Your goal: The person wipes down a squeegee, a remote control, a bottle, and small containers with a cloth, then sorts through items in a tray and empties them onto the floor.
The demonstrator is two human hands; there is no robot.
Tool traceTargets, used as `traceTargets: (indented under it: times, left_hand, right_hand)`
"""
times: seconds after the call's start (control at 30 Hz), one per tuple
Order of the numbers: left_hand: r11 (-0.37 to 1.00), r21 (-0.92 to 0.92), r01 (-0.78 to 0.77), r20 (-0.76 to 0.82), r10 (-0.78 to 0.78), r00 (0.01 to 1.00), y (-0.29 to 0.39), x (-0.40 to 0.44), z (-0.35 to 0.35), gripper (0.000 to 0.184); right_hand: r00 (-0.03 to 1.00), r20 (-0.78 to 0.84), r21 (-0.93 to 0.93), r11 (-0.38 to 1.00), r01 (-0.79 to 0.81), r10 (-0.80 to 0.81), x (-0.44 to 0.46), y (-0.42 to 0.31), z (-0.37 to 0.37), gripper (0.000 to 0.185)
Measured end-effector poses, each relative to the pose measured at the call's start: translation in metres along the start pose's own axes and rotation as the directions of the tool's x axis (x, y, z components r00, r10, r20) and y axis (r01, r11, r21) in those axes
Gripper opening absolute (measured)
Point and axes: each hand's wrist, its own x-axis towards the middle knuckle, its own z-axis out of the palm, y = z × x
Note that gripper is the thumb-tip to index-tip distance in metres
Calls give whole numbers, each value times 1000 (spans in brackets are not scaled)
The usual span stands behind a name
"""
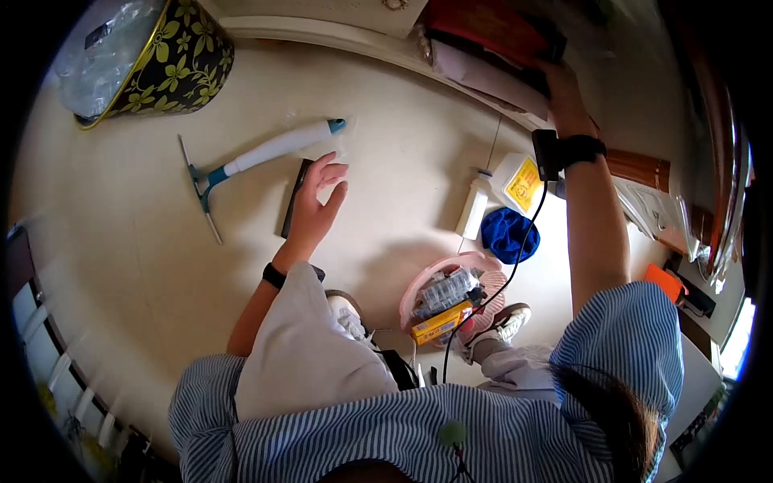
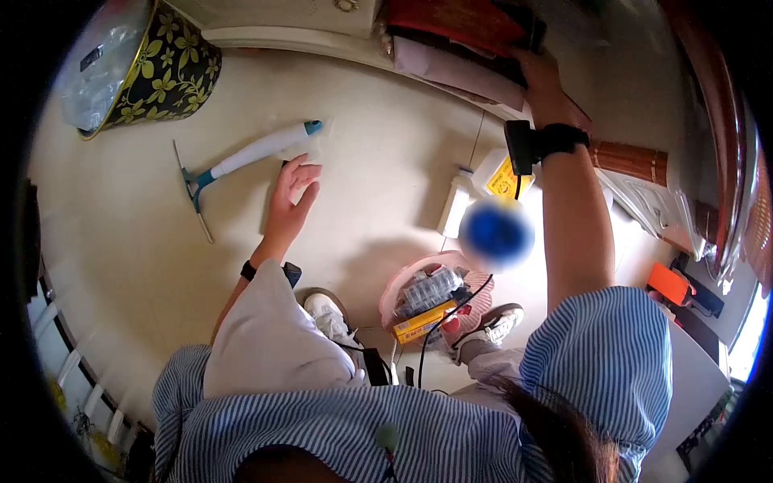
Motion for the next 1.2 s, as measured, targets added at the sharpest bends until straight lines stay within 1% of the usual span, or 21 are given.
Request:
traceTargets:
  times: [0.07,0.1,0.17,0.2,0.27,0.3,0.37,0.43,0.47,0.5,0.57,0.6,0.63,0.67,0.77,0.83,0.9,0.97,1.07,1.17,1.2]
  left_hand:
    - [998,-12,60,-26,-60,998,-8,-11,10,48]
    - [991,109,-76,-80,85,993,-18,42,-35,47]
    - [997,78,21,-113,-12,994,-24,7,-22,43]
    - [993,115,-5,-106,17,994,-27,2,-18,42]
    - [971,229,-71,-122,101,987,-28,3,-20,40]
    - [970,233,-64,-180,108,978,-23,0,-14,39]
    - [936,343,-75,-251,169,953,-14,-3,-30,42]
    - [777,618,-120,-295,370,881,-13,3,-60,43]
    - [674,726,-133,-282,469,837,-14,9,-72,43]
    - [665,742,-92,-294,445,846,-12,11,-83,44]
    - [502,864,-31,-215,424,880,-6,13,-102,47]
    - [416,909,-20,-166,407,898,-1,14,-106,46]
    - [325,945,-12,-120,383,916,5,15,-108,45]
    - [234,972,-10,-76,355,932,6,16,-110,43]
    - [257,966,13,-88,281,956,-4,23,-117,43]
    - [269,963,12,-117,378,918,-1,19,-112,37]
    - [284,957,54,-186,462,867,4,13,-107,33]
    - [292,951,104,-245,499,831,7,8,-108,31]
    - [334,935,118,-296,554,778,8,6,-122,33]
    - [427,897,117,-362,557,747,12,8,-125,33]
    - [445,889,108,-366,549,752,9,8,-125,33]
  right_hand:
    - [999,-34,13,999,-41,41,-2,2,-16,65]
    - [995,-52,45,995,86,-83,34,-13,29,57]
    - [994,-113,-186,982,-27,6,-5,-26,32,43]
    - [929,-127,-617,761,199,-346,16,-6,5,45]
    - [763,-123,-846,469,254,-635,26,-3,1,46]
    - [760,-265,-781,595,192,-593,-8,-18,9,44]
    - [612,-285,-574,642,508,-738,-61,-12,32,32]
    - [458,-126,-629,428,649,-880,-114,-13,66,28]
    - [537,-10,-649,414,638,-844,-134,-5,75,26]
    - [607,102,-673,394,626,-788,-150,9,84,24]
    - [770,227,-522,593,613,-596,-176,35,110,24]
    - [836,251,-516,663,542,-488,-183,43,122,25]
    - [887,275,-513,723,462,-372,-188,50,132,25]
    - [891,307,-490,747,449,-333,-189,55,140,26]
    - [876,412,-468,766,440,-251,-176,80,162,36]
    - [870,423,-485,748,453,-253,-162,88,188,44]
    - [841,423,-494,692,526,-338,-148,80,221,54]
    - [867,319,-520,694,498,-383,-142,69,258,54]
    - [901,379,-718,547,430,-211,-132,62,287,53]
    - [865,502,-710,563,424,-18,-124,65,286,49]
    - [852,521,-714,521,468,-52,-124,75,282,48]
